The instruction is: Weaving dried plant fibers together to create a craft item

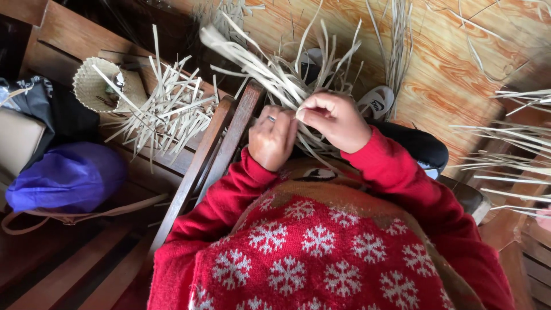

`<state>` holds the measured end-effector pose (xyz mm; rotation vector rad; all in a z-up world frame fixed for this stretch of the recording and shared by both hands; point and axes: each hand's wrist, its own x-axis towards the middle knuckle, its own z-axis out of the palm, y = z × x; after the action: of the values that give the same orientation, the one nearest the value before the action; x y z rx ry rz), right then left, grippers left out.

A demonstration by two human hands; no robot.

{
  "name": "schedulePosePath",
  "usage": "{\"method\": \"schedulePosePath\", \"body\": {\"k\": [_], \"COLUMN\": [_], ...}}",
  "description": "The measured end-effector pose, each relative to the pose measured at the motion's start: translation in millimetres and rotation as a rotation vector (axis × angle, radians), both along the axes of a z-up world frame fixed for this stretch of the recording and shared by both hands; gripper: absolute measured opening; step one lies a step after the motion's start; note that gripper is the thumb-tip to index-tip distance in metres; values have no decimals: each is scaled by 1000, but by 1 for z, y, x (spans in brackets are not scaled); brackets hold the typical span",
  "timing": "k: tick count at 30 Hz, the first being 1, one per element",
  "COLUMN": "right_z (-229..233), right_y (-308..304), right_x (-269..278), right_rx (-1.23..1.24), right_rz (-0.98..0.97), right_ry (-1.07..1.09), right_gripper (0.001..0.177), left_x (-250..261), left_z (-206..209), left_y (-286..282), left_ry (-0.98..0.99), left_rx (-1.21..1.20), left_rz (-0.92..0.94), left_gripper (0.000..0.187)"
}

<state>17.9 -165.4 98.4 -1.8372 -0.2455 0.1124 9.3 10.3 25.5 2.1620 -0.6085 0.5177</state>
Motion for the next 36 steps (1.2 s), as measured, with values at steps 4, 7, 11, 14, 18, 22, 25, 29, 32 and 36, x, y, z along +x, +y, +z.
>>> {"method": "schedulePosePath", "body": {"k": [4, 7, 11, 14, 18, 22, 25, 29, 32, 36], "right_z": [45, 41, 18, 0, 11, 13, 16, 4, -7, -3], "right_y": [-6, -19, -14, -11, -12, -15, -10, -13, -18, -9], "right_x": [-3, 13, 34, 34, 26, 19, 19, 20, 21, 6], "right_rx": [151, 193, -251, -300, -215, -132, -168, -556, -640, -597], "right_rz": [160, 171, 146, 116, 83, 168, 152, 74, 67, 87], "right_ry": [56, -17, -344, -353, -328, -274, -348, -531, -585, -681], "right_gripper": [6, 11, 13, 12, 10, 9, 14, 34, 24, 21], "left_x": [8, 10, 11, 10, 13, 15, 13, 14, 12, 12], "left_z": [11, 20, 30, 19, 5, 16, 15, 24, 18, 10], "left_y": [4, 3, -3, -7, -6, -3, -3, -1, 3, 9], "left_ry": [151, 195, 114, 110, 162, 276, 345, 375, 432, 504], "left_rx": [-180, -267, -327, -334, -351, -424, -468, -490, -518, -532], "left_rz": [-28, -83, -72, -46, -34, -37, -39, -44, -33, -73], "left_gripper": [9, 21, 15, 12, 4, 12, 13, 4, 6, 11]}}
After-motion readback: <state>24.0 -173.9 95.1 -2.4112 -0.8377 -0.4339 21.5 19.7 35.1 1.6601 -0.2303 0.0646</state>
